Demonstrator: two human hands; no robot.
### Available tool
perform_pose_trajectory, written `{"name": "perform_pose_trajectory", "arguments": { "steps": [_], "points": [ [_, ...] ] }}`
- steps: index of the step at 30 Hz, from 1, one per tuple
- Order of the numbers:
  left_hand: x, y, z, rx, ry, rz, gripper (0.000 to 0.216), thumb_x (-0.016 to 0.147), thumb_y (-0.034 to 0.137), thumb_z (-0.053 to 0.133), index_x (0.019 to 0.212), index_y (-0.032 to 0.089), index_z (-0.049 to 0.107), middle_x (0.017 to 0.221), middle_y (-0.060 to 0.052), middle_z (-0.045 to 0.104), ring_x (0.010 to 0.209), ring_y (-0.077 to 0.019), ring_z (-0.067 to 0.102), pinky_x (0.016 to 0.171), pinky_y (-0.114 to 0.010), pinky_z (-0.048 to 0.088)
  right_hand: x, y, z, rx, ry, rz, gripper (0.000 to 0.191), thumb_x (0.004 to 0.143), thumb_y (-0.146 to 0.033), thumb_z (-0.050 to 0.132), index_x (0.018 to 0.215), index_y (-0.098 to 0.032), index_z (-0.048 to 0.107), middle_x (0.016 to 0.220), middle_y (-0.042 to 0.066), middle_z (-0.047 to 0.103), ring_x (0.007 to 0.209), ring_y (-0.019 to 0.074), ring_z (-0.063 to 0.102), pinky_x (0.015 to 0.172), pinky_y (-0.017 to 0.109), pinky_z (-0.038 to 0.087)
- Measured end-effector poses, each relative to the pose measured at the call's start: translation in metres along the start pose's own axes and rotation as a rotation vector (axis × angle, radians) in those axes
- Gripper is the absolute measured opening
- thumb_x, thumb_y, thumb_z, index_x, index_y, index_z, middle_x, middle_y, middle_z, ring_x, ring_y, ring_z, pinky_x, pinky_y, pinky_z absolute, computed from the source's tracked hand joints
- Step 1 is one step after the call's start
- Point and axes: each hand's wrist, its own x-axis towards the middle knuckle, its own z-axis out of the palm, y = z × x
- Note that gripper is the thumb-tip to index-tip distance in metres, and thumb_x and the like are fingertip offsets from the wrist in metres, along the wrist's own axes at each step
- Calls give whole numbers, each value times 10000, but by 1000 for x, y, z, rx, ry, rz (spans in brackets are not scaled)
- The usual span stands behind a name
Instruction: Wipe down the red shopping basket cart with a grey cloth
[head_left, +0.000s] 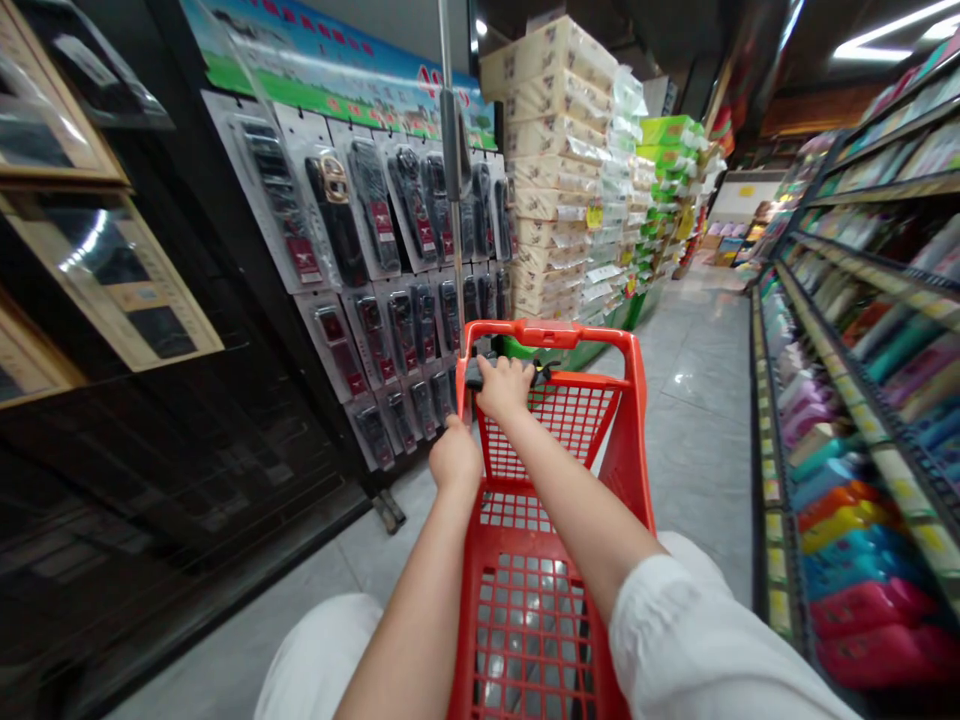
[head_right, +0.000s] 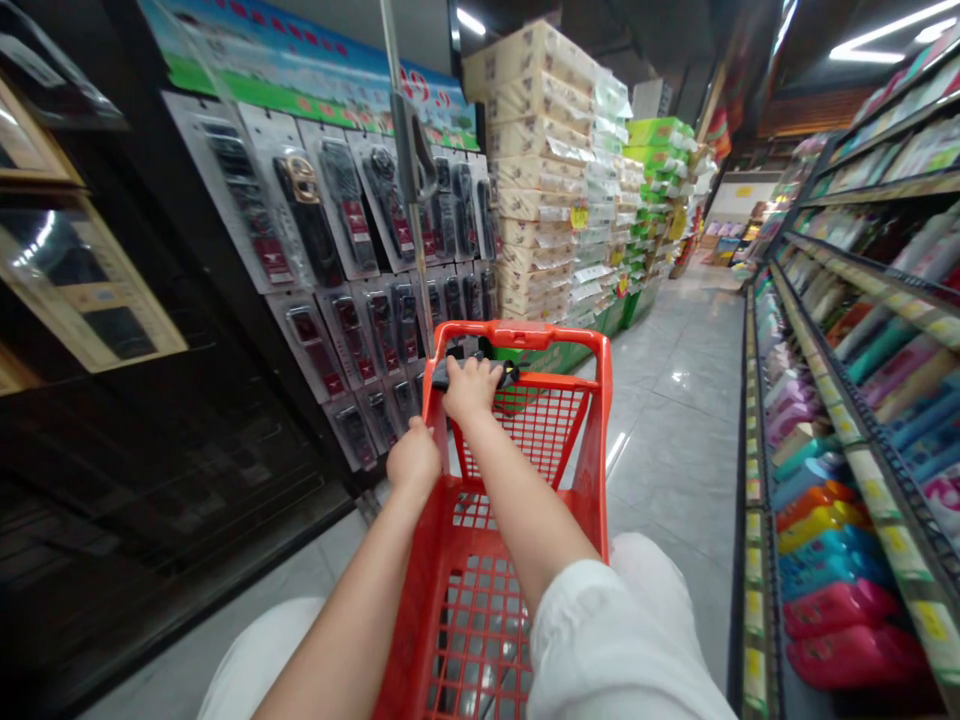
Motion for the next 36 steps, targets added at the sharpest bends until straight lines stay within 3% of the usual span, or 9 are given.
{"name": "perform_pose_trajectory", "arguments": {
  "steps": [3, 6, 11, 17, 23, 27, 31, 34, 36],
  "points": [
    [-6, -3, -6, 17, -3, -12, 301, 993, 258, 292, 1143, 110, 507, 996, -209, 729, 954, -314, 715, 753, -389, 533, -1, -7, 0, -35, -44, -66, 463, 913, -255, 427, 1365, -321, 509, 1252, 125, 584, 1176, 336, 471, 981, 547, 274],
    [-11, -6, -12, 45, -5, -21, 310, 994, 263, 288, 1160, 116, 504, 1009, -196, 729, 977, -323, 709, 769, -397, 534, -9, 9, -4, -81, -65, -140, 490, 958, -213, 325, 1409, -359, 452, 1296, 99, 580, 1200, 299, 477, 971, 499, 305],
    [-14, -11, -17, 55, -9, 3, 321, 997, 263, 272, 1173, 115, 495, 1020, -195, 727, 994, -319, 704, 781, -404, 532, -32, 64, -22, -127, -42, -139, 528, 939, -184, 372, 1435, -356, 427, 1449, 49, 500, 1338, 270, 394, 1029, 456, 285],
    [-14, -11, -20, 53, -34, 15, 355, 993, 266, 267, 1208, 97, 494, 1055, -204, 718, 1034, -329, 687, 808, -417, 526, -58, 129, -51, -167, -40, 17, 532, 898, -151, 419, 1401, -310, 495, 1356, 62, 584, 1242, 252, 487, 986, 396, 332],
    [20, -1, -41, 33, -145, 7, 265, 899, 241, 474, 1082, 103, 606, 1145, -232, 691, 1078, -349, 669, 809, -394, 532, -62, 119, -52, -107, 5, 112, 491, 865, -184, 473, 1332, -303, 571, 1298, 75, 619, 1209, 262, 510, 1023, 424, 313],
    [48, 13, -42, 0, -10, 14, 395, 962, 324, 363, 1236, 72, 498, 1202, -277, 649, 1118, -340, 650, 840, -411, 520, -59, 113, -51, -109, -5, 97, 518, 871, -149, 448, 1356, -299, 549, 1354, 76, 594, 1272, 268, 486, 1077, 454, 297],
    [63, 16, -27, -55, 49, 43, 357, 968, 308, 352, 1211, 78, 476, 1116, -267, 686, 1017, -322, 693, 797, -395, 525, -63, 119, -58, -132, -87, 62, 570, 894, -85, 381, 1426, -263, 481, 1461, 100, 506, 1365, 292, 435, 1110, 477, 312],
    [66, 12, -20, -42, 64, 71, 333, 959, 299, 375, 1192, 83, 475, 1084, -263, 695, 993, -332, 697, 787, -400, 523, -70, 131, -66, -106, -157, 5, 606, 871, -43, 415, 1445, -231, 462, 1505, 120, 448, 1383, 277, 432, 1112, 413, 352],
    [65, 11, -19, -33, 74, 76, 331, 957, 304, 376, 1191, 90, 472, 1076, -257, 699, 988, -338, 697, 786, -405, 522, -69, 142, -75, -33, -175, -30, 575, 841, -52, 489, 1390, -218, 535, 1451, 113, 518, 1322, 260, 508, 1081, 364, 399]
  ]
}}
